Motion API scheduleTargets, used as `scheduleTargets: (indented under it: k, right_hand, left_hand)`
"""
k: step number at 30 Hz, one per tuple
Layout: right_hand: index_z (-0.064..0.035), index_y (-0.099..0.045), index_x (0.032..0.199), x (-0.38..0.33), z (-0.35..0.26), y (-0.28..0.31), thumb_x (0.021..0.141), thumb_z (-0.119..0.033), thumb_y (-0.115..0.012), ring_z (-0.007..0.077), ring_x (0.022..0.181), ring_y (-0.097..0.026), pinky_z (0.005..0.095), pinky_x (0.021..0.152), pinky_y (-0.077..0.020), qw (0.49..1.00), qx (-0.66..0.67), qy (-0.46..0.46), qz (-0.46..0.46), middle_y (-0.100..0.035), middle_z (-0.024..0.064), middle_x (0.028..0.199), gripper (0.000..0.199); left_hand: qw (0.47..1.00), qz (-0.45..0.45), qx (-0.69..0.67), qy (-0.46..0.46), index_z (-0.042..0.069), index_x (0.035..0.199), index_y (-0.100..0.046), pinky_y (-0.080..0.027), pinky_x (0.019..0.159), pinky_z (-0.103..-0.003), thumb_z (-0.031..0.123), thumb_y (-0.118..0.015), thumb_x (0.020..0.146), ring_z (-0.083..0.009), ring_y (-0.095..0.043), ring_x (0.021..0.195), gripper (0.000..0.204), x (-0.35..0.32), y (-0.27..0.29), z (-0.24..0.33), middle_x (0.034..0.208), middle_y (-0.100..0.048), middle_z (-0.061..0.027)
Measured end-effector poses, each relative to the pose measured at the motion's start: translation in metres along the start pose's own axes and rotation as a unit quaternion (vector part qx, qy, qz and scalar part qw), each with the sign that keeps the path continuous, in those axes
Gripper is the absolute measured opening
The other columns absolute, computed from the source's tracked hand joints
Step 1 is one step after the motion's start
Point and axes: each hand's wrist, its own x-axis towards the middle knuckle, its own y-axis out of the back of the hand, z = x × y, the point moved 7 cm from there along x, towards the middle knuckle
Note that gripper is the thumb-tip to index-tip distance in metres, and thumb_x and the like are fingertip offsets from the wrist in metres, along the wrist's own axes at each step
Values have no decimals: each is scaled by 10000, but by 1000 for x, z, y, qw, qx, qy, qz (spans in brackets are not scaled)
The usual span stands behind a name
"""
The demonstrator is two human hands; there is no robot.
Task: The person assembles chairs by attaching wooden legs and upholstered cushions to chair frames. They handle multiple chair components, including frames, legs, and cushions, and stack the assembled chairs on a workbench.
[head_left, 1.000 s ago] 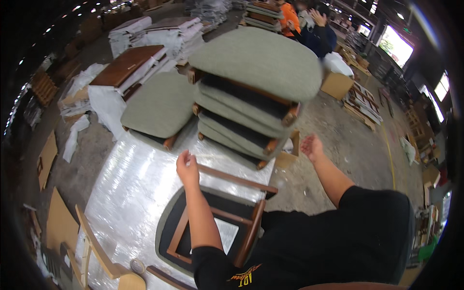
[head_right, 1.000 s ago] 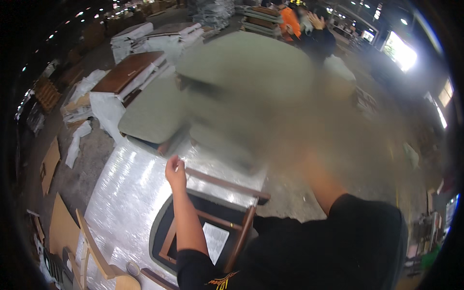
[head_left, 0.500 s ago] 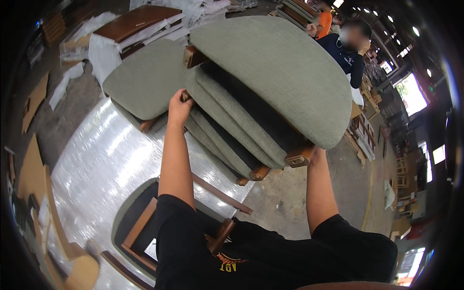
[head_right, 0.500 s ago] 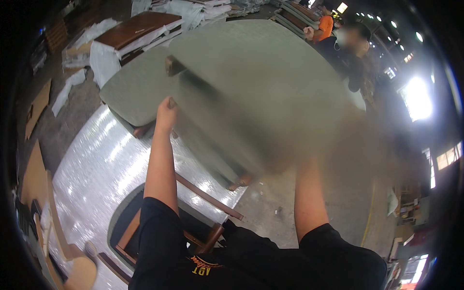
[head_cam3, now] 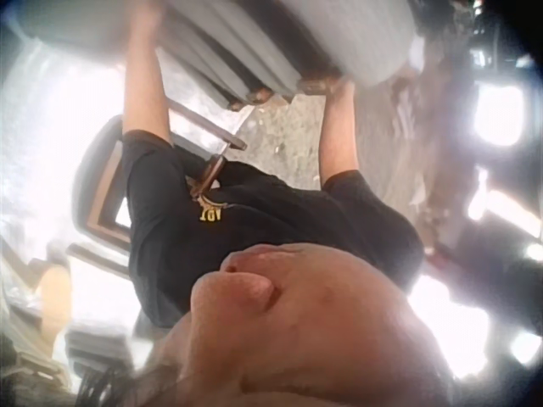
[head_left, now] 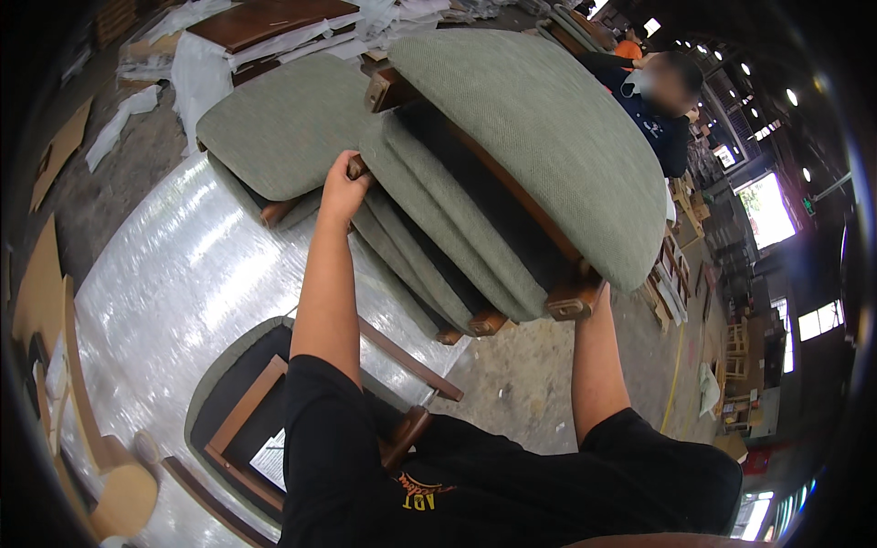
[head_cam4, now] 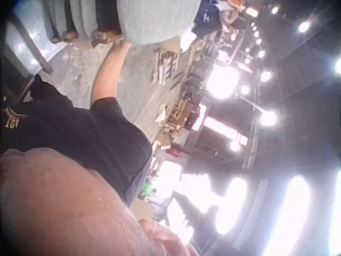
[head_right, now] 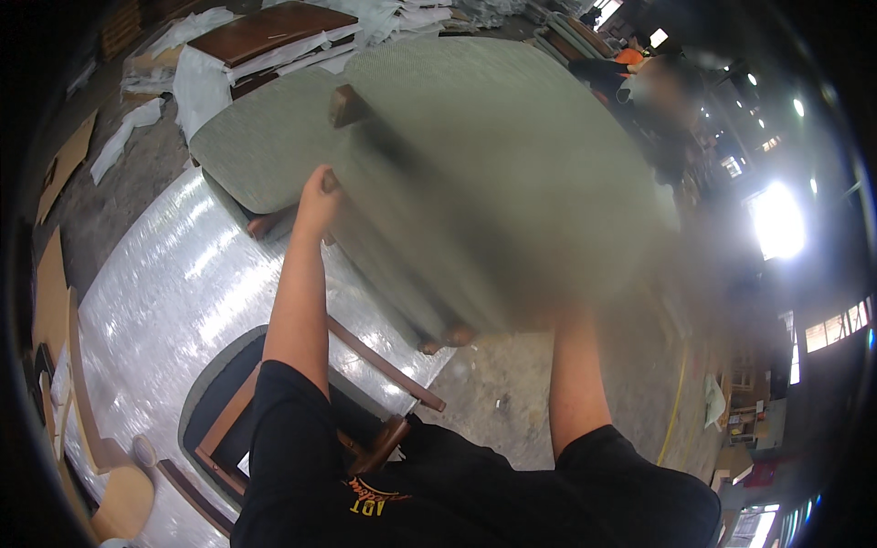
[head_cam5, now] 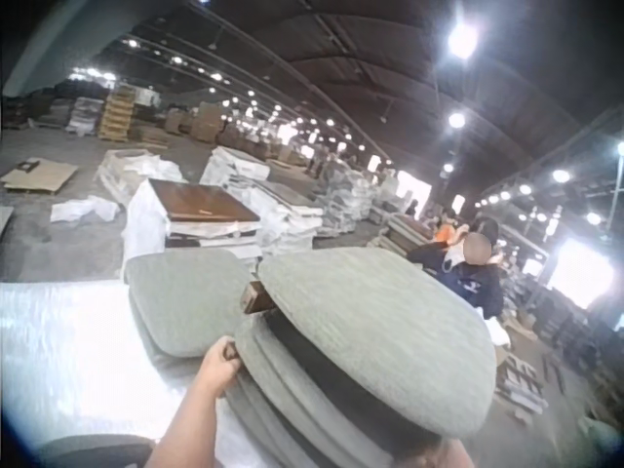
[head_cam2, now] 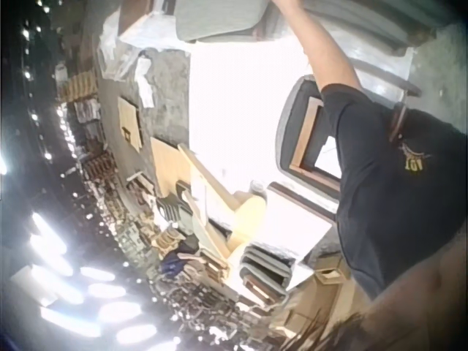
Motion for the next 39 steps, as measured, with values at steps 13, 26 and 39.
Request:
scheduleTargets:
  k: [13, 26, 39]
  right_hand:
    - [-70, -698, 987, -254, 226, 5, 999, -214, -705, 117, 590, -599, 269, 541, -495, 754, -526, -255, -299, -644, 18, 747, 145]
    - [-34, -716, 906, -300, 385, -274, 970, -258, -678, 378, 795, -700, 461, 731, -542, 671, -588, 90, -443, -721, 198, 848, 236]
    - [-18, -680, 1018, -485, 452, -241, 897, -188, -707, 400, 917, -728, 483, 792, -581, 480, -510, 97, -707, -742, 210, 953, 210]
  left_hand:
    - [968, 194, -94, 126, -3, 1016, -694, -414, 543, -237, 136, -645, 1047, -75, -542, 612, 151, -378, 178, -63, 724, -622, -18]
    - [788, 398, 454, 117, -26, 1406, -567, -366, 1155, -556, 171, -709, 945, -474, -479, 1367, 521, -641, 292, -28, 1460, -525, -309]
    - [770, 316, 441, 337, 88, 1582, -428, -251, 1206, -655, 391, -660, 998, -534, -227, 1535, 697, -637, 287, -70, 1653, -259, -331]
